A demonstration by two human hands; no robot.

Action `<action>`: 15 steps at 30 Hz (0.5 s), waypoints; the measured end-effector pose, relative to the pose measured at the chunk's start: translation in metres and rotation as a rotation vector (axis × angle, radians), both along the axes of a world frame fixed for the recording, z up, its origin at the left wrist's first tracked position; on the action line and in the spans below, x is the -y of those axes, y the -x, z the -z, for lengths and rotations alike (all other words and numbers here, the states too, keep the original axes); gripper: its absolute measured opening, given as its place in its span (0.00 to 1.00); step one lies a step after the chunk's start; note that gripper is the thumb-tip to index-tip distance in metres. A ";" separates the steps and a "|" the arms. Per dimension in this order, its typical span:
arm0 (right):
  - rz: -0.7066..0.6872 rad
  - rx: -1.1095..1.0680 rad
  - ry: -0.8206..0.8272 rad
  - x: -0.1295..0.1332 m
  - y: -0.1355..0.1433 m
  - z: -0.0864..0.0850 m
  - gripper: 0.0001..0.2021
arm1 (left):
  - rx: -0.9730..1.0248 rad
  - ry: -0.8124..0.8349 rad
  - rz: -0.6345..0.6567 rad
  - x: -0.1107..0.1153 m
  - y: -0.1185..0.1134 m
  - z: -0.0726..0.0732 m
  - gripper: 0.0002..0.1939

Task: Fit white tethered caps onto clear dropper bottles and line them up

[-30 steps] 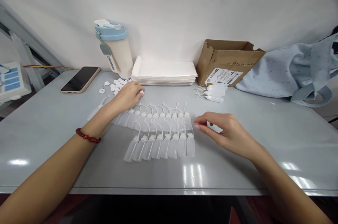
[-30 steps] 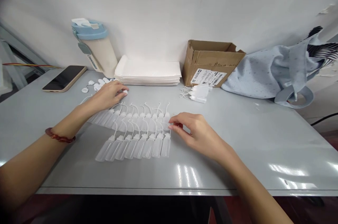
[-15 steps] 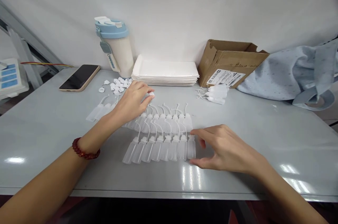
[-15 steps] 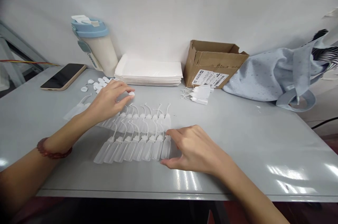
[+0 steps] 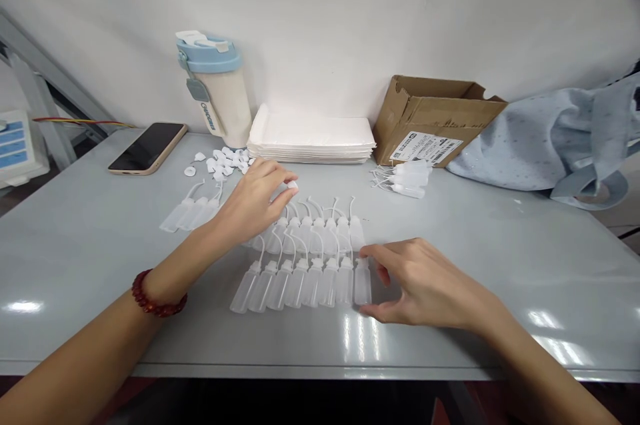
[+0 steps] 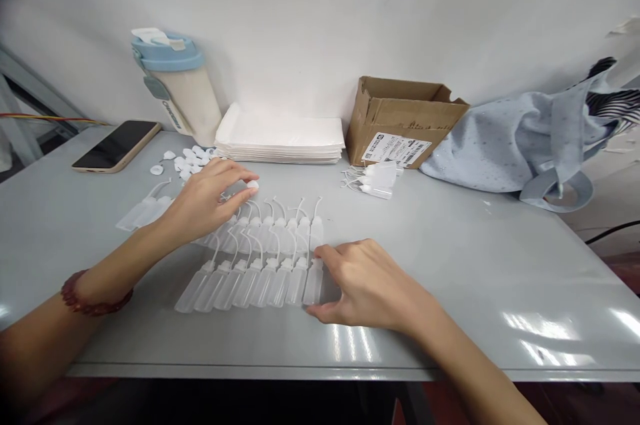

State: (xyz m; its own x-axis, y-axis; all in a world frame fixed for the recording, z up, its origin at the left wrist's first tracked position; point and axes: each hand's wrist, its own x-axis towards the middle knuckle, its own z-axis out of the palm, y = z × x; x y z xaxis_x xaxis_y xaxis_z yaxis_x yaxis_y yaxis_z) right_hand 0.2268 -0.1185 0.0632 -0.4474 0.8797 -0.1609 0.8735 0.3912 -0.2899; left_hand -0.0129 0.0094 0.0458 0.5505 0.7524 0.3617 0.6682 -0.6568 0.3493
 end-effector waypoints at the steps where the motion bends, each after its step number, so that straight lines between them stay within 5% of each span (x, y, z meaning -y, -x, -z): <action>1: 0.007 -0.033 0.003 0.000 -0.001 -0.001 0.20 | 0.025 0.029 -0.015 0.001 -0.001 -0.001 0.14; 6: 0.037 -0.276 -0.030 0.003 -0.005 -0.004 0.25 | 0.292 0.383 0.005 0.014 -0.004 -0.014 0.14; 11: 0.060 -0.473 -0.049 0.003 -0.004 -0.003 0.28 | 0.354 0.971 0.253 0.033 -0.008 -0.024 0.12; 15: 0.088 -0.601 -0.013 0.002 -0.003 0.003 0.28 | 0.351 1.117 0.373 0.043 -0.014 -0.024 0.09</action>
